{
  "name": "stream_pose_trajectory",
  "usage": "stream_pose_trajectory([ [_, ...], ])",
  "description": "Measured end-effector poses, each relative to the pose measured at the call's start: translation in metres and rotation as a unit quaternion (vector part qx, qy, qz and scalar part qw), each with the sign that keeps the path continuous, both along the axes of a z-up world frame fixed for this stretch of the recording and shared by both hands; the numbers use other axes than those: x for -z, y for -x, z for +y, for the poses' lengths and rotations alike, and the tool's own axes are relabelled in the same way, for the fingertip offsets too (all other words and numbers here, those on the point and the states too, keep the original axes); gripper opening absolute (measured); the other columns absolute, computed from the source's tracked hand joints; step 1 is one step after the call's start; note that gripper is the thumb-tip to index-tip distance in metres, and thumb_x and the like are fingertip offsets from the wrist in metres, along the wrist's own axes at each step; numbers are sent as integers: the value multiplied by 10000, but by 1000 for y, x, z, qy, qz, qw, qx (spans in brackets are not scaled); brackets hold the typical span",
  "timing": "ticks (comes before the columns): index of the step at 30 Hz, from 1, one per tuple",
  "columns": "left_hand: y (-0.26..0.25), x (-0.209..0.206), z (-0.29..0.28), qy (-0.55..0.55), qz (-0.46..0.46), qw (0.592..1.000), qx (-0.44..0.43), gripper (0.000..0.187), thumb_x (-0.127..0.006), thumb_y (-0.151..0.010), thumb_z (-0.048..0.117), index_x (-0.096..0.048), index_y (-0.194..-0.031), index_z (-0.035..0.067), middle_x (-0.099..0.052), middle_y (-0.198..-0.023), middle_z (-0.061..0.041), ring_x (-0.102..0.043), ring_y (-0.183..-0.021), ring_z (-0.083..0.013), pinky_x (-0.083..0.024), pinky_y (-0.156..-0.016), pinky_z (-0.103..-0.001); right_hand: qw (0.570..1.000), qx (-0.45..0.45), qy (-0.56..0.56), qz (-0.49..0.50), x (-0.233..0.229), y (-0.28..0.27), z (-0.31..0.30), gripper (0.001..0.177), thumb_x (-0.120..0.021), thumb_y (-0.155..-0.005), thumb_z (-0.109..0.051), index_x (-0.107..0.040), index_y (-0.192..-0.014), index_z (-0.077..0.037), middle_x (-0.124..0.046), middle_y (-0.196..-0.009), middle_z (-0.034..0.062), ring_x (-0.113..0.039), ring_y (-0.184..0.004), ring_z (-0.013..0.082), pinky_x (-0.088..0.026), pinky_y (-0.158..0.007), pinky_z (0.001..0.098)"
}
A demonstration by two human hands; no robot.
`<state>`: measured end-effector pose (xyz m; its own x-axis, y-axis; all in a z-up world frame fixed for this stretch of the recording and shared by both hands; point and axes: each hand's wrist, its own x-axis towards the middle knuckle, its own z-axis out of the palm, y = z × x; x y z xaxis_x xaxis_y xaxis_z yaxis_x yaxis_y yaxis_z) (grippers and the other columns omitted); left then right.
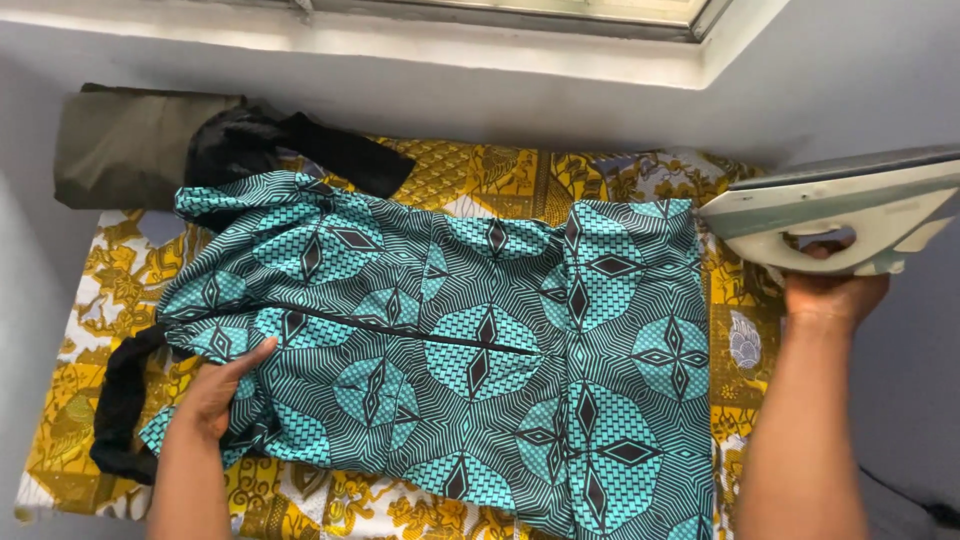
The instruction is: Iron and fold a blue patterned dress.
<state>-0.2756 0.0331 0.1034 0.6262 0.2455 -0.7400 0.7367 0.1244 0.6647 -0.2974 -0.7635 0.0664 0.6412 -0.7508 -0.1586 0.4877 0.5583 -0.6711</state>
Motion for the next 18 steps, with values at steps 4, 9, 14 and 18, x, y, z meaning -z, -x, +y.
stream_pose_trajectory([
  [4,-6,3,-9,-25,-12,999,41,719,-841,-732,202,-617,-1393,28,-724,-1273,-115,-706,-1069,-281,-577,-883,-452,999,10,-29,13,-17,8,2,327,-431,-1165,-264,-664,-1094,-45,-596,-949,64,-620,-792,127,-601,-824,324],
  [9,-3,-2,3,50,-59,997,31,774,-844,-707,224,-578,-1415,57,-710,-1294,-77,-696,-1105,-258,-571,-911,-452,946,162,109,257,76,59,-43,154,-619,-1053,-233,-497,-987,-167,-453,-852,-20,-434,-703,119,-392,-642,303],
  [14,-10,27,43,108,-42,992,-42,750,-799,-809,372,-575,-1441,34,-712,-1303,-106,-692,-1122,-270,-558,-927,-457,836,-44,283,468,67,101,71,325,-781,-913,-353,-634,-1089,-123,-671,-901,15,-600,-788,121,-474,-708,274],
  [18,-27,25,45,128,-20,990,63,710,-811,-789,280,-590,-1412,20,-709,-1277,-117,-694,-1076,-292,-580,-879,-483,725,-264,300,562,45,102,117,447,-872,-800,-308,-735,-1126,-35,-744,-1002,94,-680,-850,226,-528,-765,372],
])
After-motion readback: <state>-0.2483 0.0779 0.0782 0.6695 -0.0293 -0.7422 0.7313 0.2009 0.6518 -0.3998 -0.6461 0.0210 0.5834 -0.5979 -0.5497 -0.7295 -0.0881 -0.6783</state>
